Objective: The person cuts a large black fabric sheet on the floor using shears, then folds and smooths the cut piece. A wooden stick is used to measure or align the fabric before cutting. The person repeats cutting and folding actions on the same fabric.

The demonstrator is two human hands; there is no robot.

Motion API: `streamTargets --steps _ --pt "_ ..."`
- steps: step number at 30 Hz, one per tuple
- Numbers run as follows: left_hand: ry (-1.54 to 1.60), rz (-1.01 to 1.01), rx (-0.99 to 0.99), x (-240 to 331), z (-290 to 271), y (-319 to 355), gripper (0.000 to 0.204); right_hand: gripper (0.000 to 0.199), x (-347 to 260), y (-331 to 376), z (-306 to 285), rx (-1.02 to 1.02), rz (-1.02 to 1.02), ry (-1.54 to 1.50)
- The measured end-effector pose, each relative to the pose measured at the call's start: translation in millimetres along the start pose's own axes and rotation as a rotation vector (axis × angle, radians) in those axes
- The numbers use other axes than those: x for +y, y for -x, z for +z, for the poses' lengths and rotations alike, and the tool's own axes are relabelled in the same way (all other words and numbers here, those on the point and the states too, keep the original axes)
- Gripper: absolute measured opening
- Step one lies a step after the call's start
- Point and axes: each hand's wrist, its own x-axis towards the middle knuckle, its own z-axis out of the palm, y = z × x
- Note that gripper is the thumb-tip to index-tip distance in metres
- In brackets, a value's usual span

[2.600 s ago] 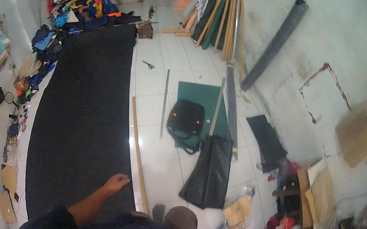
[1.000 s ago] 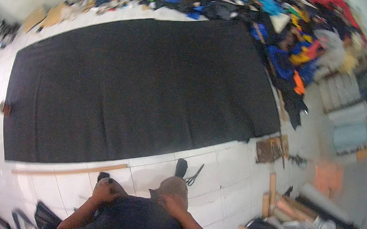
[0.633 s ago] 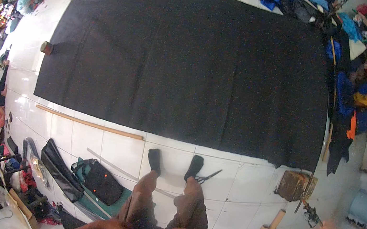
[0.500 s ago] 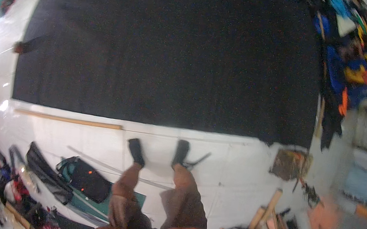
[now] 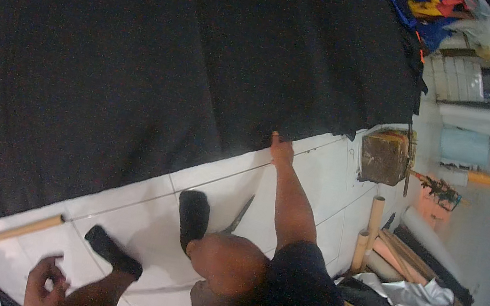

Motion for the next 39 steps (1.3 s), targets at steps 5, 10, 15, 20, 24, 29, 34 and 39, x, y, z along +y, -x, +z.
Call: streamTargets --steps 5,10,15,20,24,29,34,39 --pt "0.119 -0.256 0.031 5 -8 3 0.053 0.057 28 -59 -3 0.014 0.234 -0.572" --pt "-0.221 -0.005 -0.006 -7 -27 -43 0.047 0.034 22 -108 -12 0.035 -0.18 -0.668" --pt "-0.091 0.421 0.165 23 -23 -76 0.035 0.052 -116 -23 48 0.034 -0.721 -0.333" --pt "-0.519 0.135 -0.08 53 -21 -76 0.04 0.057 -219 92 41 -0.37 -0.877 -0.314" --pt "-0.586 -0.142 0.068 52 -28 -62 0.054 0.057 -255 124 63 -0.628 -1.049 -0.325" --pt "0.23 0.386 0.848 -59 -85 -65 0.052 0.033 -206 77 66 0.102 -1.196 -0.169" --pt "0.468 -0.158 0.984 -333 -133 -133 0.026 0.043 -115 -45 15 -0.497 -0.187 -1.454" --pt "0.958 -0.392 0.884 -327 -15 -225 0.063 0.072 -25 -94 -14 -0.279 -0.067 -1.212"
